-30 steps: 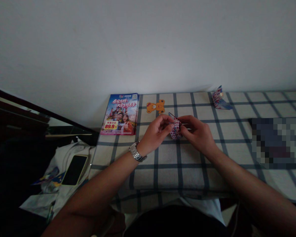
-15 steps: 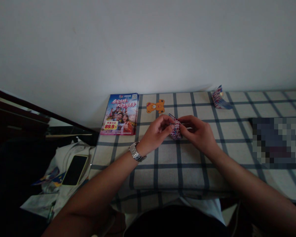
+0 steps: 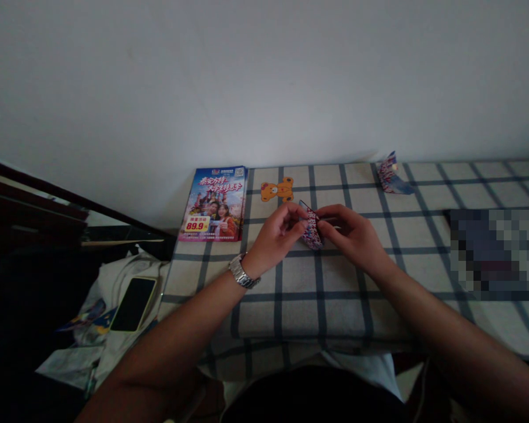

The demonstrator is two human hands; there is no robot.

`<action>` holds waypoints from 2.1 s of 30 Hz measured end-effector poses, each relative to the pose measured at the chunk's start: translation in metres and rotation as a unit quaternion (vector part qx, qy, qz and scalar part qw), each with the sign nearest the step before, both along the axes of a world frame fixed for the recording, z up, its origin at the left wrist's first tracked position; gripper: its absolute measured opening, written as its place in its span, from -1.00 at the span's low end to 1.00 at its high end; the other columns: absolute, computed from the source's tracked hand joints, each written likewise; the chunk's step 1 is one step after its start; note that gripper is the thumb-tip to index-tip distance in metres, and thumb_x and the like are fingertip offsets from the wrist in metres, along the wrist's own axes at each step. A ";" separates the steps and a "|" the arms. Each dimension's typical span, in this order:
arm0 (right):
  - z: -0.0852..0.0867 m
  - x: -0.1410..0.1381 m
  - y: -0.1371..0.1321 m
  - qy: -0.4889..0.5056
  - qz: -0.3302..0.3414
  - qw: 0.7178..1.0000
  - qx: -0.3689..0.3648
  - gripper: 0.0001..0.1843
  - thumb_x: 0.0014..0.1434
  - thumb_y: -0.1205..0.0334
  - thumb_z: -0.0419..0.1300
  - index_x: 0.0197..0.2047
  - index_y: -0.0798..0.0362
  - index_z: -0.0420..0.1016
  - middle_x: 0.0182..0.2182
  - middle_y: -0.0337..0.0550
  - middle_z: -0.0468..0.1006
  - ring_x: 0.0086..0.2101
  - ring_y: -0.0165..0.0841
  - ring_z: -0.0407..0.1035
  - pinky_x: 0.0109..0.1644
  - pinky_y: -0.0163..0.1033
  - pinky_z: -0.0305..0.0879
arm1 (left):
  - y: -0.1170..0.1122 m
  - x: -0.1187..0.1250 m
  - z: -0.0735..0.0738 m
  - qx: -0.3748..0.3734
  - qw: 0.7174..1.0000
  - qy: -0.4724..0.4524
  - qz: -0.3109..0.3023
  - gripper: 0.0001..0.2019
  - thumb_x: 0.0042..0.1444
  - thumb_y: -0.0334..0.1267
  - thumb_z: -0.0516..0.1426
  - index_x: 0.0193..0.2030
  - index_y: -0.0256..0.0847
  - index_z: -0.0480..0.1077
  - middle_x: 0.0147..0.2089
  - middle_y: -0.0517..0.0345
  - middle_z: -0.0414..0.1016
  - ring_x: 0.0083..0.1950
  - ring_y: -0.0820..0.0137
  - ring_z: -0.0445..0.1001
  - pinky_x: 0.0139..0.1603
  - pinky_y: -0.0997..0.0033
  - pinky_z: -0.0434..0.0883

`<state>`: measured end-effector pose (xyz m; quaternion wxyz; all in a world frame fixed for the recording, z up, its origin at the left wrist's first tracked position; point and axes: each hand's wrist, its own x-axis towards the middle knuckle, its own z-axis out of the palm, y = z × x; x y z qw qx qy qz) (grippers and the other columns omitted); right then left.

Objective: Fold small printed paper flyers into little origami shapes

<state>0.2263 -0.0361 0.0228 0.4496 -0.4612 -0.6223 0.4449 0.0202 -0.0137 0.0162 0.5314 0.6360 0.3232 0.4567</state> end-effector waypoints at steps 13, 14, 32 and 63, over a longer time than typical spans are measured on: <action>-0.004 -0.002 0.002 0.046 0.003 0.999 -0.013 -0.71 0.24 0.05 0.41 -0.03 -0.05 0.56 -0.02 -0.13 0.66 -0.16 -0.28 0.62 -0.13 -0.18 0.67 | -0.002 0.001 0.001 0.022 0.998 0.021 0.047 -0.75 0.32 -0.12 0.28 -0.03 -0.17 0.36 -0.03 0.09 0.51 -0.08 0.44 0.60 -0.09 0.48 0.56; -0.005 -0.001 0.002 0.047 0.000 0.999 -0.012 -0.72 0.24 0.05 0.41 -0.04 -0.05 0.55 -0.04 -0.13 0.66 -0.16 -0.27 0.62 -0.13 -0.18 0.67 | -0.002 0.000 0.002 0.024 0.999 0.020 0.045 -0.76 0.32 -0.13 0.28 -0.02 -0.17 0.37 -0.02 0.09 0.52 -0.06 0.43 0.60 -0.07 0.48 0.57; 0.009 0.002 -0.003 -0.102 -0.056 0.984 0.134 -0.80 0.32 0.17 0.33 -0.02 0.00 0.65 -0.13 -0.12 0.72 -0.19 -0.26 0.65 -0.01 -0.13 0.64 | -0.004 0.001 0.000 0.014 0.999 0.022 0.041 -0.59 0.27 -0.12 0.33 0.17 -0.10 0.37 0.08 0.03 0.50 -0.01 0.36 0.59 -0.07 0.40 0.62; 0.009 0.000 -0.007 -0.052 -0.068 0.996 0.033 -0.82 0.21 0.11 0.39 -0.18 0.01 0.69 -0.23 -0.13 0.75 -0.27 -0.23 0.65 -0.15 -0.14 0.68 | -0.003 0.000 0.005 0.032 0.996 0.066 0.044 -0.72 0.30 -0.04 0.29 -0.03 -0.16 0.42 -0.20 0.15 0.49 -0.24 0.44 0.47 -0.25 0.48 0.45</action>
